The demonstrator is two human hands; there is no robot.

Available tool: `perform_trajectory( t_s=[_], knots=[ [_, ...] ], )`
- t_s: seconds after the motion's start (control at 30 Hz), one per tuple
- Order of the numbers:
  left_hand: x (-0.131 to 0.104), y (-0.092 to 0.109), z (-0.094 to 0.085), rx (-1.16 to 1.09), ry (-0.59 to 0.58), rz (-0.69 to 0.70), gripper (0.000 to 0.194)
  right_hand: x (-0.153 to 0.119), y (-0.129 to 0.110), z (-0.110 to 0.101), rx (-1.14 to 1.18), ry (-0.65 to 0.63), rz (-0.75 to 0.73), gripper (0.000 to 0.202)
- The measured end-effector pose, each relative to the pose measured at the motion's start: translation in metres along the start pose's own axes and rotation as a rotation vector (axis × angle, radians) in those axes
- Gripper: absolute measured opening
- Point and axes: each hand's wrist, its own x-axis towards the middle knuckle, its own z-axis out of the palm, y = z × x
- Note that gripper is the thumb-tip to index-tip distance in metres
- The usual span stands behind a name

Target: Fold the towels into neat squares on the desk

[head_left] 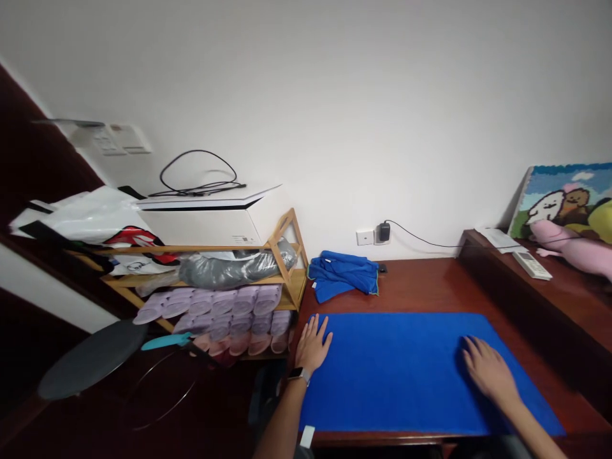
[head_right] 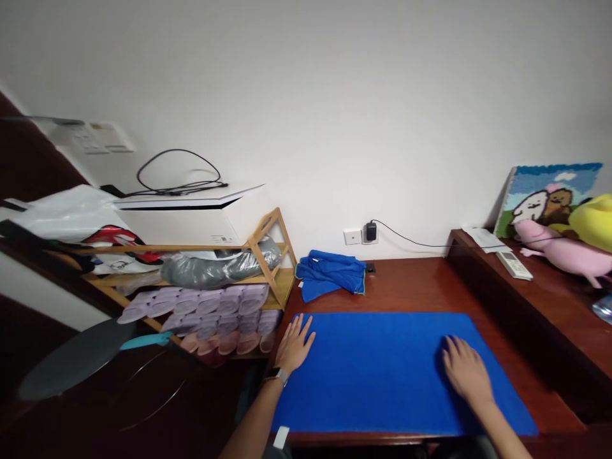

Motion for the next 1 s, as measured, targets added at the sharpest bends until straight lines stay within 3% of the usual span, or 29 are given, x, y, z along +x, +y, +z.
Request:
perform_trajectory(
  t_s=[0.1,0.2,0.27,0.3,0.37,0.43,0.63,0.73,0.83,1.0],
  knots=[
    [0.001,-0.001,0.001,-0.022,0.012,0.014,0.064,0.043,-0.131,-0.026,0.164,-0.111,-0.136,0.071],
    [0.003,-0.004,0.004,-0.031,0.037,0.024,0.064,0.068,-0.247,-0.029,0.316,-0.265,-0.366,0.069],
    [0.005,-0.006,0.006,-0.034,0.053,0.031,0.063,0.074,-0.287,-0.021,0.35,-0.338,-0.423,0.07],
    [0.005,-0.007,0.007,-0.035,0.057,0.031,0.063,0.074,-0.293,-0.017,0.355,-0.357,-0.431,0.07],
    [0.006,-0.008,0.008,-0.03,0.053,0.025,0.063,0.074,-0.278,-0.009,0.348,-0.364,-0.417,0.07],
    [0.007,-0.008,0.007,-0.018,0.044,0.021,0.064,0.076,-0.234,-0.004,0.321,-0.35,-0.374,0.071],
    [0.009,-0.007,0.004,0.009,0.053,0.032,0.063,0.09,-0.027,0.0,0.108,-0.344,-0.011,0.074],
    [0.01,-0.01,0.005,0.042,0.053,0.039,0.064,0.092,0.053,0.01,0.047,-0.316,0.169,0.077],
    [0.012,-0.014,0.007,0.072,0.049,0.031,0.07,0.088,0.085,0.022,0.046,-0.257,0.198,0.08],
    [0.015,-0.018,0.01,0.107,0.0,0.02,0.072,0.087,0.079,0.022,0.05,-0.253,0.191,0.081]
  ],
)
